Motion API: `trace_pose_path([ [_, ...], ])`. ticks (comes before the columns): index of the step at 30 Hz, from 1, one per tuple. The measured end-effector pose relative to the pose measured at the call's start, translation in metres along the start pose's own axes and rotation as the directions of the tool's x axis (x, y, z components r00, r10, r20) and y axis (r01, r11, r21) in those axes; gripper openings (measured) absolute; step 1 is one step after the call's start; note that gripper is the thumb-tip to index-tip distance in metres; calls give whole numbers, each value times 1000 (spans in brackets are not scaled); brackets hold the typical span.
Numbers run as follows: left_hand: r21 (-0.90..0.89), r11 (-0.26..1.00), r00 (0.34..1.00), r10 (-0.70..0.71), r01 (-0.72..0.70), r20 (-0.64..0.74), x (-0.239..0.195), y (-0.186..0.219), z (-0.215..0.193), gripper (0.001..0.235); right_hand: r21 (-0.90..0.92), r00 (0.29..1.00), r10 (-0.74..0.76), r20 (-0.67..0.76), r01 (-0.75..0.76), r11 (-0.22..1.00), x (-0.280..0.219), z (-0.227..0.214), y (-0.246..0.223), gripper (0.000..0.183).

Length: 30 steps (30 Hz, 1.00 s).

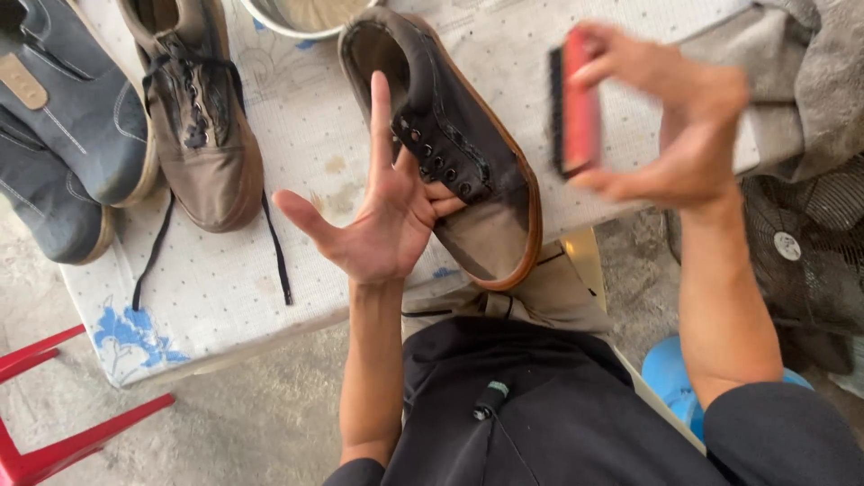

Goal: The person cleans a brown leather shoe by dipping a red brush into a bowl of water and scrubbing the shoe's surface. They then use a gray cloth to wipe the shoe dry and continue scrubbing with the brush.

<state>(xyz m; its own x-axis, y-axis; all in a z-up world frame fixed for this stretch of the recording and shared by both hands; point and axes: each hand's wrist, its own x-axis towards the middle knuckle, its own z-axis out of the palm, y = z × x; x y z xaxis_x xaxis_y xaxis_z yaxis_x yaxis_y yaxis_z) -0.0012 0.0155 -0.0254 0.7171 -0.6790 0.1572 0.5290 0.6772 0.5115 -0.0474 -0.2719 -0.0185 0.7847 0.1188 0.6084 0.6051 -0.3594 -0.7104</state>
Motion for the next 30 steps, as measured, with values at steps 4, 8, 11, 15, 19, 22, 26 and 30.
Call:
trace_pose_path([
  [4,27,1000,999,-2,3,-39,0,2,8,131,285,987,-7,-158,53,957,-13,-10,44,60],
  [8,17,1000,1000,22,-22,-13,0,3,5,130,290,951,293,-97,-255,922,-9,-4,38,53],
  [11,10,1000,1000,11,-11,-8,0,2,2,129,264,925,373,-75,-343,902,0,1,20,56],
  [15,21,1000,1000,8,-8,-8,-1,3,2,126,69,973,230,-2,-229,971,5,3,14,50],
  [19,4,1000,999,9,-9,-44,0,3,4,128,-287,978,198,61,-173,942,-3,1,1,65],
  [22,29,999,1000,14,-14,-2,1,4,2,127,-416,975,202,94,-146,898,-10,-1,-10,88],
  [26,43,999,1000,-15,14,7,1,1,3,125,-605,983,182,15,-136,785,-37,-25,-17,73],
  [30,129,991,999,-48,45,23,0,-2,-1,123,-885,975,201,-90,-171,433,-65,-88,-14,70],
])
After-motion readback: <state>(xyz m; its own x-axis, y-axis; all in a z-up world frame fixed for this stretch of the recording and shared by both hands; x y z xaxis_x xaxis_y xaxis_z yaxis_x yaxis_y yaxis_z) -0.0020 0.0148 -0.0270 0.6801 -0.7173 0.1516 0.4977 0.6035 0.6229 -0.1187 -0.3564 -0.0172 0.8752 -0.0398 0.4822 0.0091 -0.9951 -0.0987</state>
